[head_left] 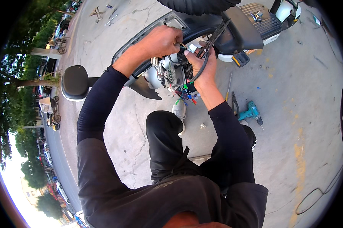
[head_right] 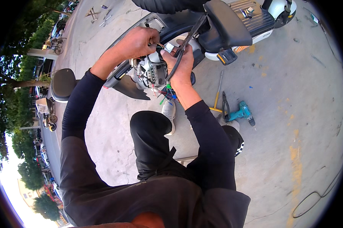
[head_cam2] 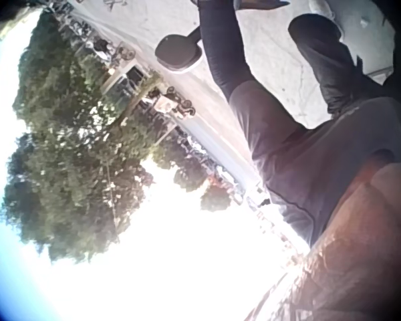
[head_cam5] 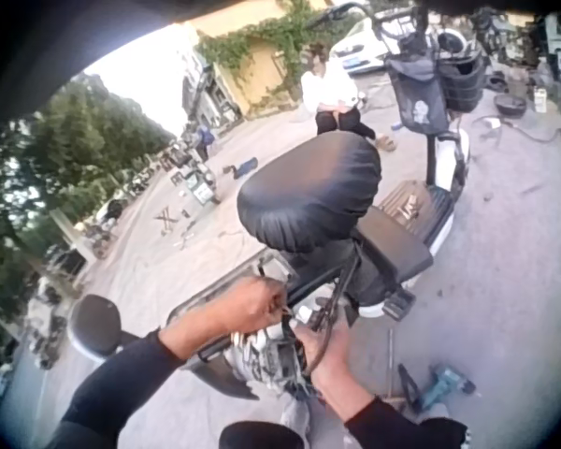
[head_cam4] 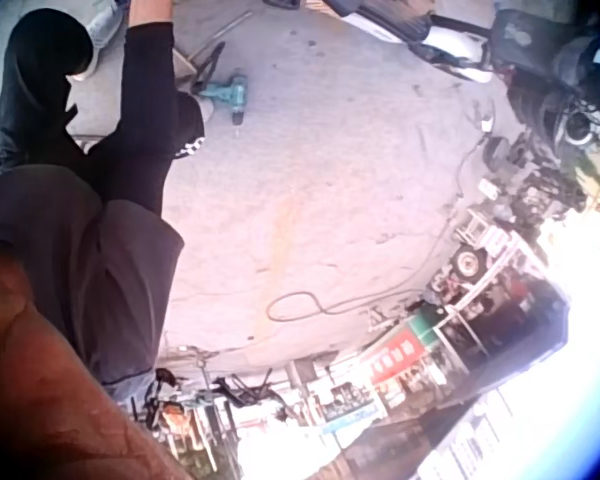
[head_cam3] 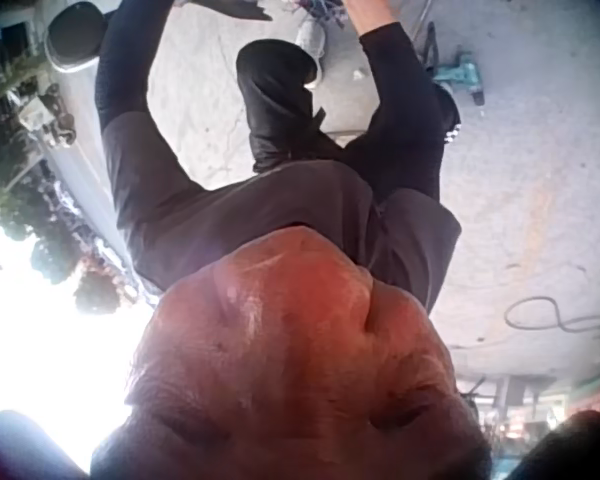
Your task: The person repairs the electrical system of an electric scooter by stripping wire insulation, twisting conductors, and securing connections with heat shrink tubing. They use pliers and a soldering iron to strip and join wires within the scooter's exposed wiring harness.
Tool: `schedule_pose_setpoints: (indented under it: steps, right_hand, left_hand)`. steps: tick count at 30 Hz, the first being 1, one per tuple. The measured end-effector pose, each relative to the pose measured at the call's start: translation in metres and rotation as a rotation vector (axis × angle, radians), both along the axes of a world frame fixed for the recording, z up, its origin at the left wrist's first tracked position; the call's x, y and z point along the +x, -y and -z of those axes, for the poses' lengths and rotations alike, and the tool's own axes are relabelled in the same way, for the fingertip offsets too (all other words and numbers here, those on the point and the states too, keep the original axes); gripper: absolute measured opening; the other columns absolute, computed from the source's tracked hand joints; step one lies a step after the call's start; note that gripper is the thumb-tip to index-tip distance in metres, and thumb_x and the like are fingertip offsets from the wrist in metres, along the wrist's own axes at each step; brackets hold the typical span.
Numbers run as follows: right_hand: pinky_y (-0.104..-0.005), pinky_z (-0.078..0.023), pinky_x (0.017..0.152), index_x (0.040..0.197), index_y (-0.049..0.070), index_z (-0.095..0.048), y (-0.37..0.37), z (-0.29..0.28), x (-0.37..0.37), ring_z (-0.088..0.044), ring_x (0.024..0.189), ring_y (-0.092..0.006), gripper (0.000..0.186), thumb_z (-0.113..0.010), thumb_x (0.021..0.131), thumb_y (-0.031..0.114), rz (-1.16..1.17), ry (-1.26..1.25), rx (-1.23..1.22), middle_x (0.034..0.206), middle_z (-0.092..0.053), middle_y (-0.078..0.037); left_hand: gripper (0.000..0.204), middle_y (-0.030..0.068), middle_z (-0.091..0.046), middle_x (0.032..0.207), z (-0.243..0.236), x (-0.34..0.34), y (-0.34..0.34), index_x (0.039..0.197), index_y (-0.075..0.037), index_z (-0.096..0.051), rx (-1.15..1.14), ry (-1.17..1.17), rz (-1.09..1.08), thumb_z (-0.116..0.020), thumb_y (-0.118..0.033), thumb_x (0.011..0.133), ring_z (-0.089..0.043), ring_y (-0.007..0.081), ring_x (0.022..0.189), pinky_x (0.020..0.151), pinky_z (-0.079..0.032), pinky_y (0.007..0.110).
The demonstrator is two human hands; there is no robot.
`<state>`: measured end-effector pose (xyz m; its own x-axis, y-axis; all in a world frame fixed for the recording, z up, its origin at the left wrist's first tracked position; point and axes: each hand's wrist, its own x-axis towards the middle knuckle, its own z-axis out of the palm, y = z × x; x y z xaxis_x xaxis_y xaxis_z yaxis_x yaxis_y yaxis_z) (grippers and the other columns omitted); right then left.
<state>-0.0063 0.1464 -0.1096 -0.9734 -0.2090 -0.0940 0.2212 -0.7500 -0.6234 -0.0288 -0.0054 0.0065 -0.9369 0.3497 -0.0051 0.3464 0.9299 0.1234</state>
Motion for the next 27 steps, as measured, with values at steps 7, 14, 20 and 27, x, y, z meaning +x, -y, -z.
schedule_pose_setpoints:
  steps: [7, 14, 20, 27]
  right_hand:
    - [-0.0279, -0.051, 0.083, 0.127, 0.003, -0.049, 0.001, -0.003, 0.001, -0.056, 0.094, -0.0137, 0.057, -0.074, 0.078, -0.01, 0.025, -0.024, 0.022, 0.106, -0.053, -0.007]
    - [-0.0285, -0.053, 0.082, 0.127, 0.003, -0.049, 0.007, 0.003, -0.015, -0.061, 0.092, -0.0145, 0.054, -0.074, 0.08, -0.008, 0.071, -0.058, 0.006, 0.106, -0.059, -0.009]
    - [-0.0274, -0.053, 0.065, 0.122, 0.003, -0.051, -0.022, 0.0, -0.001, -0.063, 0.077, -0.0123, 0.038, -0.072, 0.095, 0.018, 0.018, -0.017, 0.257, 0.093, -0.064, -0.005]
    - [-0.0259, -0.046, 0.053, 0.109, 0.002, -0.06, -0.073, -0.03, 0.068, -0.057, 0.059, -0.0115, 0.046, -0.054, 0.105, 0.047, -0.454, -0.15, 0.427, 0.074, -0.06, -0.004]
  left_hand:
    - [0.014, 0.0133, -0.064, 0.083, 0.002, 0.014, -0.002, 0.084, -0.002, -0.064, 0.078, -0.095, 0.117, -0.069, -0.001, 0.071, -0.063, 0.0355, 0.076, 0.069, -0.051, 0.044]
    - [0.013, 0.0124, -0.068, 0.09, -0.002, 0.007, 0.008, 0.097, -0.005, -0.073, 0.031, -0.037, 0.173, -0.07, -0.006, 0.084, -0.066, 0.0357, 0.085, 0.074, -0.052, 0.045]
    - [0.013, 0.0133, -0.072, 0.089, 0.0, 0.006, 0.011, 0.101, -0.004, -0.073, 0.131, 0.051, 0.038, -0.069, -0.007, 0.088, -0.068, 0.0329, 0.08, 0.072, -0.053, 0.041]
    - [0.013, 0.0141, -0.073, 0.08, -0.001, 0.005, 0.009, 0.098, -0.001, -0.072, 0.219, 0.019, -0.039, -0.071, -0.01, 0.089, -0.068, 0.0283, 0.069, 0.067, -0.053, 0.037]
